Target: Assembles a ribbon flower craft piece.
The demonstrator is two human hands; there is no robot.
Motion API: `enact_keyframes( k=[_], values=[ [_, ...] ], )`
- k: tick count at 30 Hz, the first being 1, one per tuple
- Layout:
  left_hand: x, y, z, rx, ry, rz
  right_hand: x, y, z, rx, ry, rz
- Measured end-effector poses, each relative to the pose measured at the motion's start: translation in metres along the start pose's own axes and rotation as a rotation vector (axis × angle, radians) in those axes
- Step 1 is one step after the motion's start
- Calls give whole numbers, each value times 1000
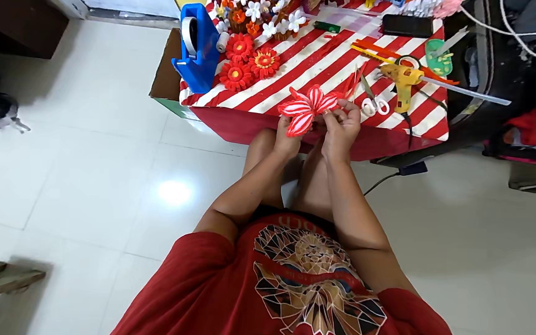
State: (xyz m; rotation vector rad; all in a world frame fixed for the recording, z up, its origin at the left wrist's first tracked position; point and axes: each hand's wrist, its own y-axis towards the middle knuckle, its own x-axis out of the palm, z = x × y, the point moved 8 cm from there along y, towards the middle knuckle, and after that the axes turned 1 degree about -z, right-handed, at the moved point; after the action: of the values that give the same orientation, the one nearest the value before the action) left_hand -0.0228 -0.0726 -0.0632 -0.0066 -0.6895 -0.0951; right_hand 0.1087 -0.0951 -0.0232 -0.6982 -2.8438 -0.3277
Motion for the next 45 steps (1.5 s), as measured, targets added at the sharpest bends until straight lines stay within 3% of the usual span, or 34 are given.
enact_keyframes(
  k=[4,10,20,29,34,45],
  values=[
    [3,-9,9,-2,-19,-47,2,-12,-26,-145,11,-29],
    [10,-17,18,49,-170,-100,6,-21,-38,-219,18,-50],
    [18,-36,32,-37,-119,-154,11,-44,-64,-336,-180,-117],
    [27,-44,41,-81,-238,-191,15,-55,-91,-492,-246,-135],
    [28,-45,42,-77,-250,-264,15,-54,-90,-483,-229,-149],
    [29,-47,41,-107,-284,-258,16,-56,-95,-510,-204,-156]
  ],
)
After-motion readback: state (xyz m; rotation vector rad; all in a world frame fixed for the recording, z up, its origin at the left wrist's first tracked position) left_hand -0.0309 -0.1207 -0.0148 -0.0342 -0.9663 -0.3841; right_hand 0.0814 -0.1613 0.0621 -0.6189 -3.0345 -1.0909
